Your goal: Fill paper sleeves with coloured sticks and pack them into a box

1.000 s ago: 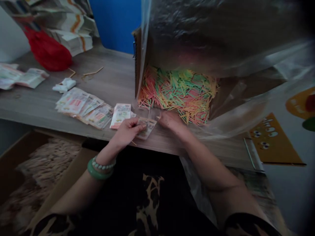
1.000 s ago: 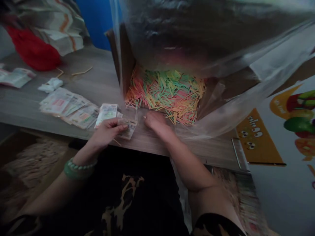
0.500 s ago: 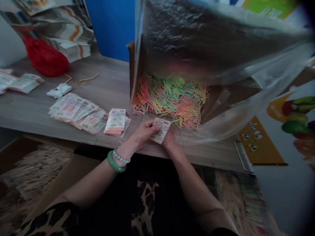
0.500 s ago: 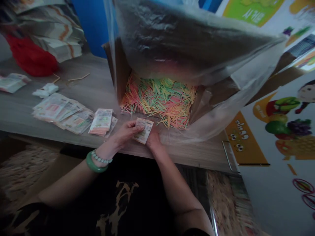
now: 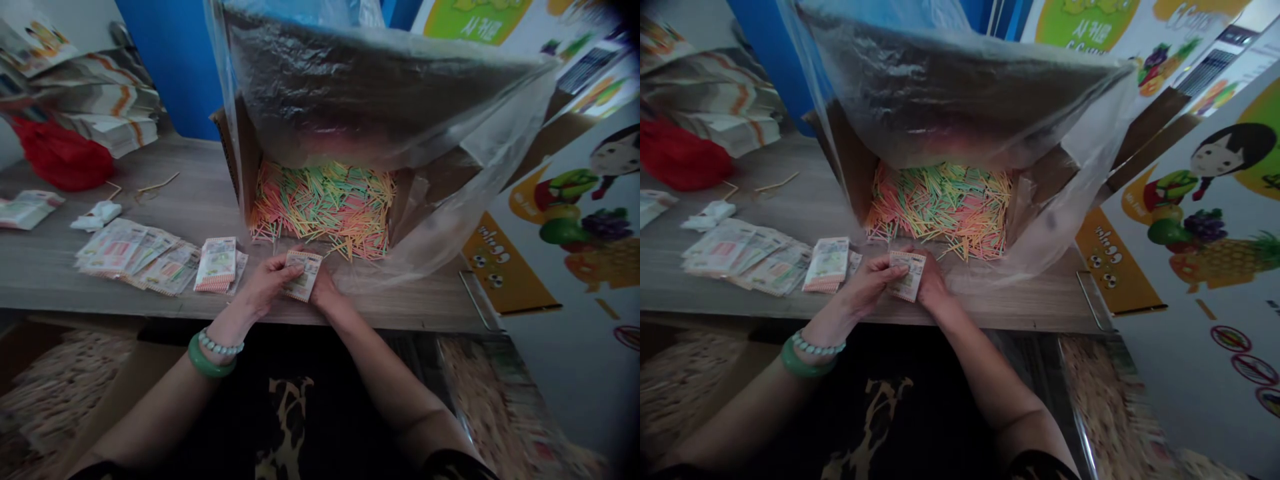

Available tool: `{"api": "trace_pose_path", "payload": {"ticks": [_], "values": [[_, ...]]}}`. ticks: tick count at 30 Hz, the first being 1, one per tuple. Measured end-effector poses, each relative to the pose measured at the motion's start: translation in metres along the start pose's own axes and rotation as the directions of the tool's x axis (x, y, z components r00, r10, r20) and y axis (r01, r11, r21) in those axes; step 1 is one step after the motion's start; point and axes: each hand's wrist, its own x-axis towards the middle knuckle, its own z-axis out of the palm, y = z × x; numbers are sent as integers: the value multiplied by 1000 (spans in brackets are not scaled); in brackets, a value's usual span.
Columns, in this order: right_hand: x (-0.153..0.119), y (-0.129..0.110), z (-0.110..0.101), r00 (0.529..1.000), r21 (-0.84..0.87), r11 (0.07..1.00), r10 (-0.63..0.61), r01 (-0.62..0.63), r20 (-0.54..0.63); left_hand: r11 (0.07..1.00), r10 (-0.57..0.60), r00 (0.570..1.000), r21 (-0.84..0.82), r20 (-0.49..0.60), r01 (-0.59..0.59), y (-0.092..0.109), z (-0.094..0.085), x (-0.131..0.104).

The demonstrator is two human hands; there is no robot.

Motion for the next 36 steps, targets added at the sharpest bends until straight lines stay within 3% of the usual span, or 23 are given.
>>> {"api": "trace_pose_path", "payload": {"ticks": [3, 6, 8, 14, 19, 29, 36], "values": [[-1, 10, -20, 988, 119, 982, 150, -146, -23, 1000, 21, 999, 16, -48, -20, 3, -12, 1], [-6, 18, -35, 942, 313, 891, 332, -330, 48, 1000, 28, 997, 17, -67, -26, 1, -16, 5], [-10, 20, -38, 928, 370, 853, 363, -369, 87, 1000, 25, 998, 13, -51, -24, -4, -13, 8], [-19, 4, -37, 925, 331, 864, 360, -379, 120, 998, -42, 998, -59, -42, 39, -8, -4, 11], [-16, -1, -38, 960, 266, 927, 280, -266, -17, 997, -77, 995, -18, -59, 76, -5, -9, 6], [-16, 4, -41, 944, 215, 928, 264, -304, 198, 999, -38, 999, 27, -1, 38, -8, -7, 10], [-4, 10, -50, 940, 392, 876, 334, -281, -72, 995, -16, 998, 92, -59, 22, -8, -9, 13]]}}
